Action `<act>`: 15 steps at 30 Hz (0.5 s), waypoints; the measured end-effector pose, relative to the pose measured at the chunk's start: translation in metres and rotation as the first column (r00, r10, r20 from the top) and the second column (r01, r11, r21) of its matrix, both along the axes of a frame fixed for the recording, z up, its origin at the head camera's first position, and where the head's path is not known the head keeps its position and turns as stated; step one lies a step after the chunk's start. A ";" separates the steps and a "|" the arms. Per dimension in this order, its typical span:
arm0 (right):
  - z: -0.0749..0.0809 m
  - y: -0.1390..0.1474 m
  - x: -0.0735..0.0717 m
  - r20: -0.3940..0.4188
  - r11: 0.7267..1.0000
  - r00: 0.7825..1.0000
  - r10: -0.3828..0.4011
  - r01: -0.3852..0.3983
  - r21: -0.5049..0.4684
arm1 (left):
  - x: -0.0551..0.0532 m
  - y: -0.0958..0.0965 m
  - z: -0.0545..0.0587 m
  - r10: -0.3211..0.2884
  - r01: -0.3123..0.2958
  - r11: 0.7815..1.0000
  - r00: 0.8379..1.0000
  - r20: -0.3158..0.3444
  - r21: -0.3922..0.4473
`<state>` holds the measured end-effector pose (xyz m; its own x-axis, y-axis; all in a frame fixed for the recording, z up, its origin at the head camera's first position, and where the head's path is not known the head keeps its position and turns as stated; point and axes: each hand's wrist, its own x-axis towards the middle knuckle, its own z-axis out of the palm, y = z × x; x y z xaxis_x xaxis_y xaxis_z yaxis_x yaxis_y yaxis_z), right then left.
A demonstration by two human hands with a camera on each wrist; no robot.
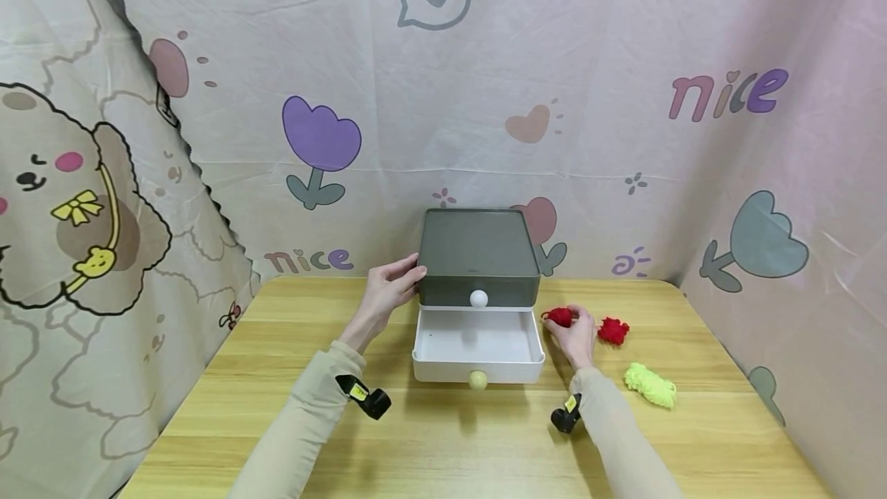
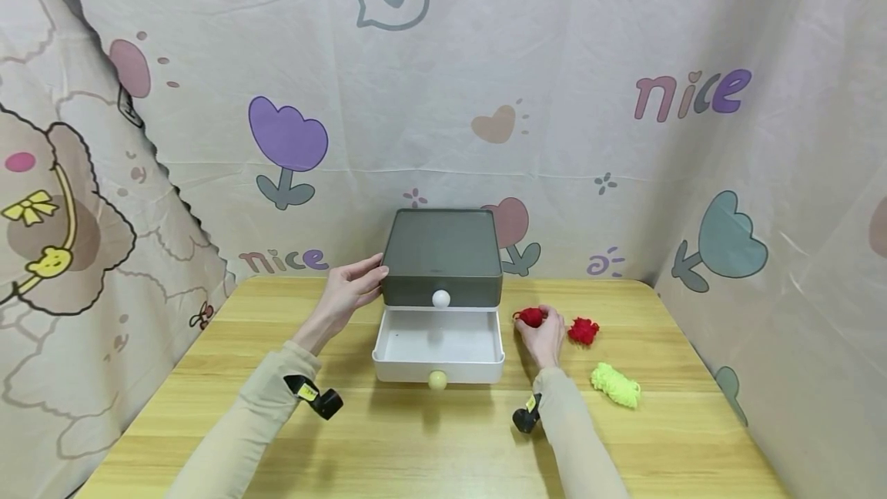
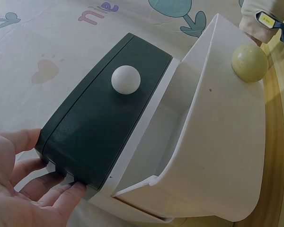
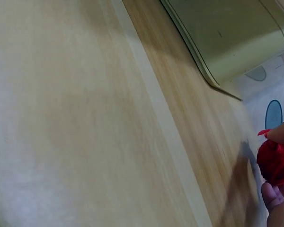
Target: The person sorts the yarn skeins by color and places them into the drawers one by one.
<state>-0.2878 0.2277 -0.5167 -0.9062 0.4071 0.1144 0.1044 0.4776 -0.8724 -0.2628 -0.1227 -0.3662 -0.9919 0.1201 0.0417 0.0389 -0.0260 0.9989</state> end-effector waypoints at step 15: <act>0.012 -0.005 0.020 -0.071 1.000 0.997 0.020 -0.022 -0.022 | 0.000 0.000 0.000 0.000 0.000 1.000 1.000 -0.001 -0.003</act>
<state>-0.2675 0.2222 -0.5051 -0.9045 0.3915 0.1690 0.0325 0.4585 -0.8881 -0.2624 -0.1226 -0.3660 -0.9919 0.1198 0.0427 0.0403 -0.0229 0.9989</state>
